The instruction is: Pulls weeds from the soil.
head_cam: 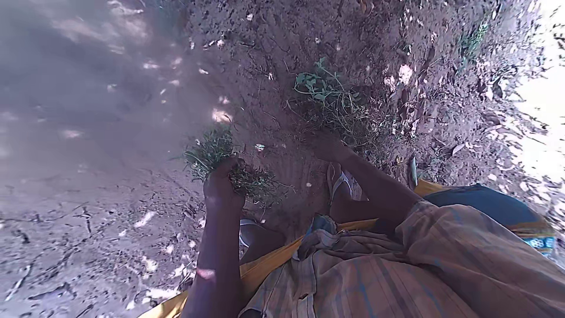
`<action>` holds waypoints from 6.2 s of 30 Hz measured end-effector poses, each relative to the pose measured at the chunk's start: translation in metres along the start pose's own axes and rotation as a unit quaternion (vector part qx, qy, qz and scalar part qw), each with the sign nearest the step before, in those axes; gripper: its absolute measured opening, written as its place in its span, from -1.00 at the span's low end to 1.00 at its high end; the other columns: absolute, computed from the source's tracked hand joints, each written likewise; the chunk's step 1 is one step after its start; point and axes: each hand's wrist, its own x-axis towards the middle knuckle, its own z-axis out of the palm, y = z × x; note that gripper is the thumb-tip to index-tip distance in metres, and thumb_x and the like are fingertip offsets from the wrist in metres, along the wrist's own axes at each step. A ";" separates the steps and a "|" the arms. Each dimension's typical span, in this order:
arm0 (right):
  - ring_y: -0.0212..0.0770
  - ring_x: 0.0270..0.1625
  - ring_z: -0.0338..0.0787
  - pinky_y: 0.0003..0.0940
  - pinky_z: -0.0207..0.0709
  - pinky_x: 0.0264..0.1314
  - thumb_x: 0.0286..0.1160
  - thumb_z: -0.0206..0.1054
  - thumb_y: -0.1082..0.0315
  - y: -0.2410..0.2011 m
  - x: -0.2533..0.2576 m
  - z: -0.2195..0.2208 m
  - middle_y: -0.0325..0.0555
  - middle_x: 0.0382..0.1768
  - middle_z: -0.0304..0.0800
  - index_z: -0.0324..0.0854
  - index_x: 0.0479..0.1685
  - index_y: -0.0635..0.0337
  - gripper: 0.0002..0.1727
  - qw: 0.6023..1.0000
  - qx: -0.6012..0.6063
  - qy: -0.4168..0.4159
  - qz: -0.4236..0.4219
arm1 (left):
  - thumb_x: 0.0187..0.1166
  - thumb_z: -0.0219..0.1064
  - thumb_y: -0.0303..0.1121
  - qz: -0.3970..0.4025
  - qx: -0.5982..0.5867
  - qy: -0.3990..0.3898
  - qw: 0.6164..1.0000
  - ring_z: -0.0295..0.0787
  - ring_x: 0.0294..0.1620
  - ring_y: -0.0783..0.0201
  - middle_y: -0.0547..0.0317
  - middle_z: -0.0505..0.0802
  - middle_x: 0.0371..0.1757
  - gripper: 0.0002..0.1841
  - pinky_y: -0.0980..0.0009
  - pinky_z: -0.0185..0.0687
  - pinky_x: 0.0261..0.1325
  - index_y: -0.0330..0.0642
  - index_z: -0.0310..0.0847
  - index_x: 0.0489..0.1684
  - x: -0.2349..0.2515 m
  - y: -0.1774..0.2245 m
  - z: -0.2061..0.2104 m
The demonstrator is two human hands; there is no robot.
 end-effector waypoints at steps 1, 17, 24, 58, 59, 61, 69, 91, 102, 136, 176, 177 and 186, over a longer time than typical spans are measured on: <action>0.24 0.59 0.49 0.28 0.27 0.59 0.66 0.25 0.32 -0.007 -0.003 -0.018 0.28 0.48 0.57 0.57 0.45 0.31 -0.57 0.998 0.062 0.015 -0.003 | 0.71 0.13 -0.45 0.000 -0.005 0.000 1.000 0.67 -0.54 0.44 0.31 0.70 -0.49 -0.90 0.54 0.68 -0.41 -0.05 0.49 -0.20 0.000 -0.001 0.000; -0.03 0.10 0.71 -0.07 0.53 0.21 0.79 0.14 0.27 0.057 -0.014 -0.081 0.19 0.18 0.72 0.65 0.28 0.34 -0.64 0.831 0.390 0.386 0.088 | 0.79 0.03 -0.43 -0.007 0.009 -0.001 1.000 0.67 -0.60 0.44 0.31 0.69 -0.56 -0.83 0.54 0.69 -0.46 -0.07 0.47 -0.24 -0.002 -0.001 0.007; -0.05 0.24 0.71 -0.05 0.49 0.36 0.79 0.14 0.29 0.031 -0.022 -0.103 0.15 0.19 0.75 0.67 0.22 0.36 -0.66 0.851 0.358 0.381 0.042 | 0.79 -0.01 -0.43 -0.001 0.015 -0.006 1.000 0.66 -0.57 0.43 0.31 0.67 -0.51 -0.82 0.49 0.71 -0.41 -0.14 0.55 -0.02 0.000 -0.003 0.006; -0.35 -0.04 0.71 -0.37 0.58 0.08 0.48 0.27 0.61 -0.007 -0.033 -0.094 0.01 0.08 0.78 0.67 0.18 0.33 -0.69 0.866 0.420 0.244 -0.120 | 0.73 0.09 -0.52 -0.013 0.018 0.005 1.000 0.69 -0.56 0.39 0.22 0.70 -0.49 -0.89 0.50 0.72 -0.43 -0.28 0.53 0.00 -0.011 0.009 0.015; -0.38 -0.04 0.71 -0.42 0.59 0.08 0.46 0.26 0.63 -0.009 -0.032 -0.094 -0.01 0.07 0.76 0.63 0.21 0.34 -0.66 0.854 0.442 0.237 -0.133 | 0.73 0.09 -0.52 -0.010 0.018 0.005 1.000 0.69 -0.56 0.40 0.23 0.69 -0.49 -0.88 0.50 0.72 -0.43 -0.28 0.54 0.00 -0.011 0.009 0.015; -0.35 -0.08 0.70 -0.40 0.61 0.04 0.46 0.27 0.68 -0.011 -0.032 -0.090 -0.02 0.06 0.73 0.58 0.28 0.34 -0.61 0.834 0.488 0.212 -0.144 | 0.73 0.07 -0.53 -0.004 0.017 -0.001 1.000 0.69 -0.58 0.41 0.25 0.70 -0.51 -0.86 0.51 0.71 -0.44 -0.29 0.55 -0.01 -0.012 0.010 0.016; -0.23 -0.28 0.86 -0.34 0.81 -0.07 0.59 0.10 0.72 -0.057 -0.046 -0.083 -0.05 -0.21 0.77 0.51 0.19 0.42 -0.72 0.754 0.636 0.097 -0.134 | 0.74 0.00 -0.55 0.040 -0.057 -0.023 0.997 0.70 -0.57 0.42 0.26 0.72 -0.52 -0.83 0.50 0.72 -0.42 -0.27 0.52 0.00 -0.015 0.015 0.017; -0.35 -0.25 0.65 -0.46 0.58 -0.12 0.65 0.20 0.51 -0.077 -0.045 -0.053 0.05 0.02 0.66 0.55 0.28 0.44 -0.70 0.942 0.297 -0.037 -0.151 | 0.82 -0.13 -0.47 0.057 -0.169 -0.039 0.983 0.67 -0.60 0.48 0.34 0.68 -0.61 -0.71 0.56 0.69 -0.47 -0.10 0.45 -0.32 -0.014 0.029 0.007; -0.13 -0.01 0.77 -0.22 0.61 0.18 0.73 0.20 0.41 -0.050 -0.029 -0.066 0.17 0.09 0.75 0.66 0.20 0.35 -0.74 0.945 0.301 0.118 -0.056 | 0.75 -0.49 -0.37 0.105 -0.214 -0.166 0.957 0.69 -0.59 0.50 0.46 0.71 -0.65 -0.46 0.55 0.69 -0.39 0.00 0.57 -0.27 -0.008 0.032 -0.006; 0.27 0.63 0.45 0.12 0.19 0.69 0.85 -0.03 0.30 -0.076 -0.028 0.018 0.40 0.54 0.50 0.49 0.49 0.50 -0.52 0.992 0.106 -0.017 -0.066 | 0.81 -0.05 -0.46 -0.008 -0.022 -0.008 1.000 0.61 -0.63 0.47 0.30 0.66 -0.56 -0.79 0.59 0.60 -0.52 -0.23 0.55 -0.02 -0.007 0.018 0.002; 0.15 0.55 0.57 0.05 0.31 0.62 0.84 0.00 0.24 -0.036 -0.017 -0.045 0.29 0.44 0.62 0.60 0.36 0.43 -0.54 0.995 0.076 0.057 -0.010 | 0.82 0.01 -0.43 0.000 -0.052 -0.001 0.999 0.71 -0.58 0.42 0.30 0.71 -0.54 -0.83 0.50 0.74 -0.44 -0.17 0.49 -0.16 -0.005 0.013 0.006; 0.14 0.61 0.52 0.03 0.27 0.68 0.84 0.00 0.25 -0.038 -0.017 -0.042 0.27 0.50 0.59 0.59 0.41 0.42 -0.54 0.995 0.071 0.060 -0.028 | 0.82 0.00 -0.41 -0.001 -0.047 0.001 0.999 0.71 -0.58 0.42 0.31 0.71 -0.54 -0.83 0.50 0.74 -0.45 -0.16 0.49 -0.16 -0.006 0.014 0.007; 0.20 0.45 0.64 0.16 0.42 0.49 0.80 0.14 0.23 -0.012 -0.017 -0.074 0.23 0.36 0.70 0.74 0.19 0.34 -0.62 0.968 0.125 0.212 0.045 | 0.82 0.00 -0.40 -0.005 -0.037 0.008 0.999 0.72 -0.58 0.45 0.33 0.72 -0.56 -0.83 0.52 0.73 -0.46 -0.13 0.48 -0.18 -0.009 0.014 0.008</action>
